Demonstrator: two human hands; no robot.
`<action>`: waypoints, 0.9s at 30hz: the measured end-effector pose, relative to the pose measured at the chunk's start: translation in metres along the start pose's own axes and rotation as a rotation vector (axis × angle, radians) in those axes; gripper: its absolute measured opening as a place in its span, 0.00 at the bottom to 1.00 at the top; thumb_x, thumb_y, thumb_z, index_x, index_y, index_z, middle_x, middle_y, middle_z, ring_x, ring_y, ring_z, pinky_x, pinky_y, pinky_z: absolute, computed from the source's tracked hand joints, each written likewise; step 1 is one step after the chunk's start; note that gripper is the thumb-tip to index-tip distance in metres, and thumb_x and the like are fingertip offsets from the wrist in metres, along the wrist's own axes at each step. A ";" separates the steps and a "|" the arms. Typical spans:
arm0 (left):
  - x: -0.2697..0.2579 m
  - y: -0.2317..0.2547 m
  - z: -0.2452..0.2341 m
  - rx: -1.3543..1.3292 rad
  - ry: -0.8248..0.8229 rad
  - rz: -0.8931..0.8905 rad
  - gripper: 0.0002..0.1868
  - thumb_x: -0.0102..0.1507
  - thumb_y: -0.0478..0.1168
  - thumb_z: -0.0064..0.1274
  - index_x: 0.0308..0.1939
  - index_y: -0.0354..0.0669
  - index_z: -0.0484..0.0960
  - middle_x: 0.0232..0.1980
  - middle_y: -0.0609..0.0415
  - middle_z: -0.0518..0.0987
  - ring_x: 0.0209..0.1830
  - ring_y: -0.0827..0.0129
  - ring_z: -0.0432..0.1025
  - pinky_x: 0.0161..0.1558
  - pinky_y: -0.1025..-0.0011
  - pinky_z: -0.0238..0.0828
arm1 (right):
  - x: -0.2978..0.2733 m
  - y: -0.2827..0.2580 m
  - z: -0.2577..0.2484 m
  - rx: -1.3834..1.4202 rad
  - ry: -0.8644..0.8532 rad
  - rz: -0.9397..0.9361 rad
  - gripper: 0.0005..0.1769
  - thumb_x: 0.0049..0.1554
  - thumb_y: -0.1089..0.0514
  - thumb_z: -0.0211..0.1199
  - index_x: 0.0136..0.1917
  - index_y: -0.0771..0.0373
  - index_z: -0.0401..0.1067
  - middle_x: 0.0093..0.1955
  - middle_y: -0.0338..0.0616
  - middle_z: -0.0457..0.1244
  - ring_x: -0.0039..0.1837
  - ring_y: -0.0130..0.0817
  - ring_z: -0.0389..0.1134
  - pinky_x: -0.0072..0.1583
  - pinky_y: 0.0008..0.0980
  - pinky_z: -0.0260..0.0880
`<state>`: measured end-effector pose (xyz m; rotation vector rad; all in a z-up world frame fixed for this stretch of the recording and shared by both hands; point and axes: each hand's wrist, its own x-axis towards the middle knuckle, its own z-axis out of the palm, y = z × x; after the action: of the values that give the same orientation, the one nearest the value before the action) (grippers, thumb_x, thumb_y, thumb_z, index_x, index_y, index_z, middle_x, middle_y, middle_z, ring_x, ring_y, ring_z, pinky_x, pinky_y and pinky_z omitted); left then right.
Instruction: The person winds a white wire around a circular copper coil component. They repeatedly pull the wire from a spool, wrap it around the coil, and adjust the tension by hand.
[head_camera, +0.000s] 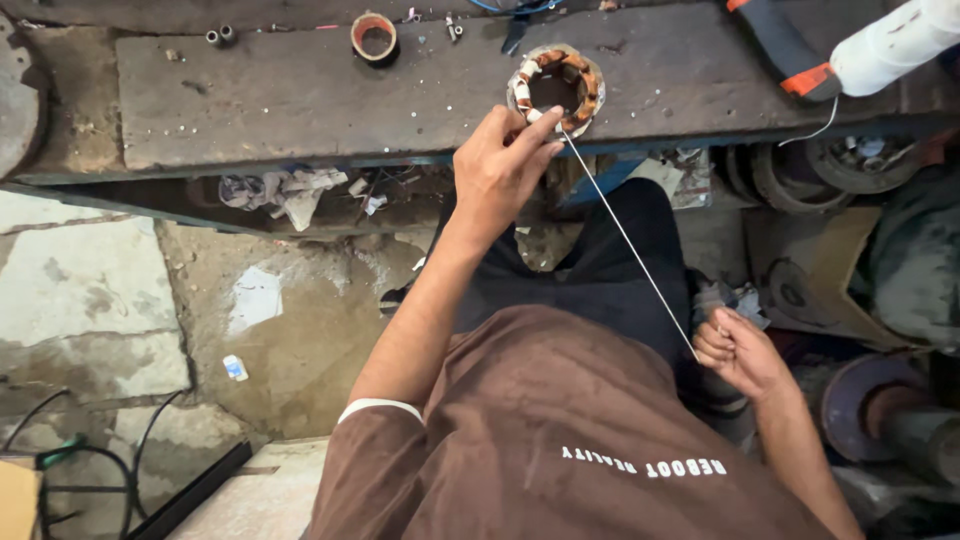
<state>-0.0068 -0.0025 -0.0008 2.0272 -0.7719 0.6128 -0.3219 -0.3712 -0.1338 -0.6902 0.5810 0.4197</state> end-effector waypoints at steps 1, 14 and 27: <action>0.000 0.001 0.000 0.022 0.002 0.017 0.21 0.61 0.38 0.67 0.58 0.51 0.84 0.37 0.55 0.69 0.35 0.65 0.68 0.36 0.66 0.68 | 0.006 -0.004 0.000 -0.038 -0.013 -0.015 0.21 0.71 0.52 0.46 0.35 0.56 0.55 0.27 0.31 0.46 0.29 0.23 0.45 0.32 0.26 0.46; -0.058 0.065 0.012 -0.376 -0.240 -0.145 0.30 0.62 0.45 0.64 0.66 0.44 0.74 0.51 0.49 0.76 0.42 0.59 0.76 0.42 0.67 0.75 | 0.040 0.007 0.111 -0.971 0.067 -0.557 0.08 0.61 0.62 0.60 0.41 0.67 0.73 0.56 0.44 0.67 0.58 0.31 0.66 0.60 0.29 0.64; -0.093 0.055 0.026 -0.704 -0.584 -0.448 0.29 0.63 0.48 0.63 0.65 0.44 0.76 0.49 0.51 0.82 0.36 0.72 0.75 0.40 0.72 0.76 | 0.063 -0.025 0.154 -0.899 0.045 -0.423 0.05 0.63 0.65 0.63 0.45 0.68 0.77 0.39 0.44 0.65 0.43 0.29 0.63 0.47 0.27 0.63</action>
<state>-0.1064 -0.0214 -0.0455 1.6113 -0.6887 -0.4819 -0.2059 -0.2710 -0.0653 -1.6504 0.2484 0.2518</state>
